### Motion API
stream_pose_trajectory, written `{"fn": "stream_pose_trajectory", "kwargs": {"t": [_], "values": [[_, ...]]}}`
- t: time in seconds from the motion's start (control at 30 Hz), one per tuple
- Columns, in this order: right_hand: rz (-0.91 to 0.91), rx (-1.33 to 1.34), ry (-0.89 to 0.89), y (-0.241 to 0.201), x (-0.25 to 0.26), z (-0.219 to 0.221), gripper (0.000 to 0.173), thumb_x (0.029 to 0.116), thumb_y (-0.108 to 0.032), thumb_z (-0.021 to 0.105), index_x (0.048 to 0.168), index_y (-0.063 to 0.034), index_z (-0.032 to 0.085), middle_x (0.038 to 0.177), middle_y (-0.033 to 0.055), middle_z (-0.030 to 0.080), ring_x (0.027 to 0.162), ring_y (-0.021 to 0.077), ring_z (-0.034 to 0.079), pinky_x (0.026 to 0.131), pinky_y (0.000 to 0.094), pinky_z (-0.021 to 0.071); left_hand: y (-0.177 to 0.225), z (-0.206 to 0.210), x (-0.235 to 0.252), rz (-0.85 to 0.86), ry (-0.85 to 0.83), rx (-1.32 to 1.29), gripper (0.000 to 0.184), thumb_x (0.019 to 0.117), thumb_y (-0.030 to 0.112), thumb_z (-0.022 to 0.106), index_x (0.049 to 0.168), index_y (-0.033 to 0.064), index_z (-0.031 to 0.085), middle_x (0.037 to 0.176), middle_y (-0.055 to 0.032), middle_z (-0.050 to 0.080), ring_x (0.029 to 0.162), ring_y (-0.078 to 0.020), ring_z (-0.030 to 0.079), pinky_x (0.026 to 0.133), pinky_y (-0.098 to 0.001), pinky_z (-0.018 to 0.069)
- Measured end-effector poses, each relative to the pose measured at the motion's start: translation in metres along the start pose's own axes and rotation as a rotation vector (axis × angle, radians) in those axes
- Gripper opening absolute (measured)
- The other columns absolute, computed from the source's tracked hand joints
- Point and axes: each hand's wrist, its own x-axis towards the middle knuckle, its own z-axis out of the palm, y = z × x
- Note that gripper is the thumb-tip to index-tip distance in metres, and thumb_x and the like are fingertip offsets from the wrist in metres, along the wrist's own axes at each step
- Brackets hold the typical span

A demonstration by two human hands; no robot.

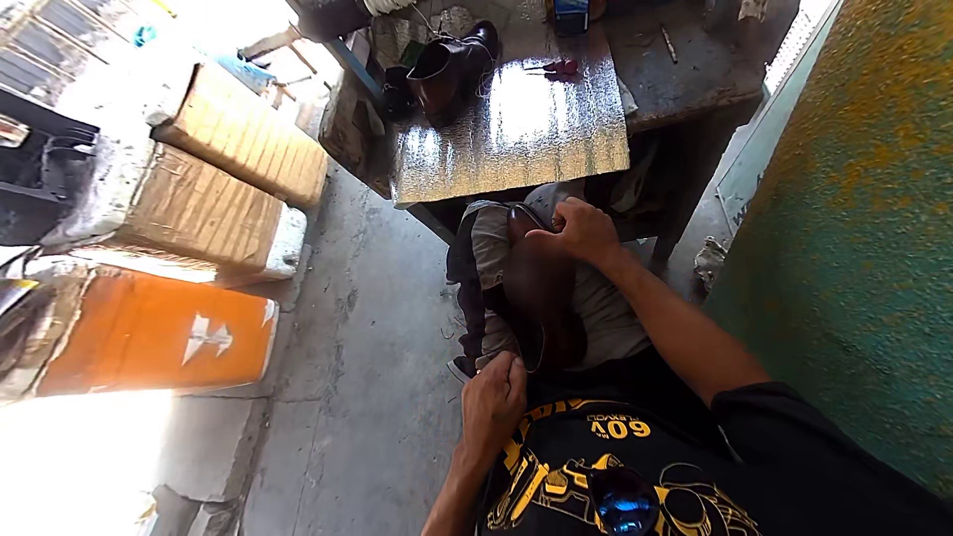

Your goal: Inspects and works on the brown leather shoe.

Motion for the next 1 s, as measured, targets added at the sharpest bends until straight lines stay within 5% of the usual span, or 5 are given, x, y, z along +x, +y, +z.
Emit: {"fn": "stream_pose_trajectory", "kwargs": {"t": [0.5,0.6,0.7,0.8,1.0], "values": [[-0.017,-0.032,-0.068,-0.001,0.002,-0.003,0.066,0.0912,-0.072,0.058,0.093,-0.0065,0.067,0.097,0.0117,0.062,0.089,0.0309,0.064,0.072,0.0565,0.0505,-0.015,0.012,-0.06,0.043,0.081,-0.114,0.04,0.1025,0.03,0.04,0.078,0.0104,0.065,0.059,-0.0005,0.053,0.052,-0.013,0.055,0.047,-0.0332,0.0429],[-0.015,0.034,-0.051,0.004,0.001,-0.007,0.063,0.0933,-0.066,0.061,0.103,-0.0045,0.07,0.104,0.0144,0.066,0.096,0.0324,0.065,0.082,0.0597,0.0515,-0.015,0.014,-0.042,0.082,0.104,-0.226,0.033,0.1037,0.03,0.051,0.109,0.0038,0.07,0.097,-0.0102,0.07,0.082,-0.0202,0.069,0.07,-0.0388,0.0589],[-0.027,0.259,-0.066,0.013,0.001,-0.019,0.049,0.1005,-0.042,0.064,0.131,-0.0035,0.065,0.115,0.0163,0.07,0.098,0.0255,0.068,0.09,0.0494,0.055,-0.009,0.016,-0.011,0.165,0.025,-0.275,0.062,0.101,0.046,0.059,0.144,0.002,0.053,0.146,-0.0198,0.055,0.11,-0.0324,0.069,0.085,-0.0499,0.06],[-0.039,0.414,0.057,0.027,-0.013,-0.025,0.044,0.1066,-0.034,0.05,0.141,-0.0075,0.056,0.118,0.0077,0.067,0.068,0.0059,0.057,0.062,0.0276,0.0514,0.011,0.017,0.008,0.332,0.005,-0.191,0.036,0.1028,0.026,0.056,0.132,0.0062,0.065,0.111,-0.017,0.073,0.089,-0.033,0.074,0.073,-0.0542,0.0587],[-0.45,0.377,0.046,-0.007,-0.053,-0.06,0.034,0.1053,-0.03,0.055,0.129,-0.0065,0.061,0.107,-0.0062,0.065,0.064,-0.0043,0.055,0.057,0.0136,0.0499,0.065,-0.034,0.034,0.437,0.049,-0.036,0.028,0.0837,0.016,0.067,0.109,0.003,0.07,0.077,-0.0082,0.067,0.068,-0.0252,0.067,0.056,-0.0408,0.0494]]}}
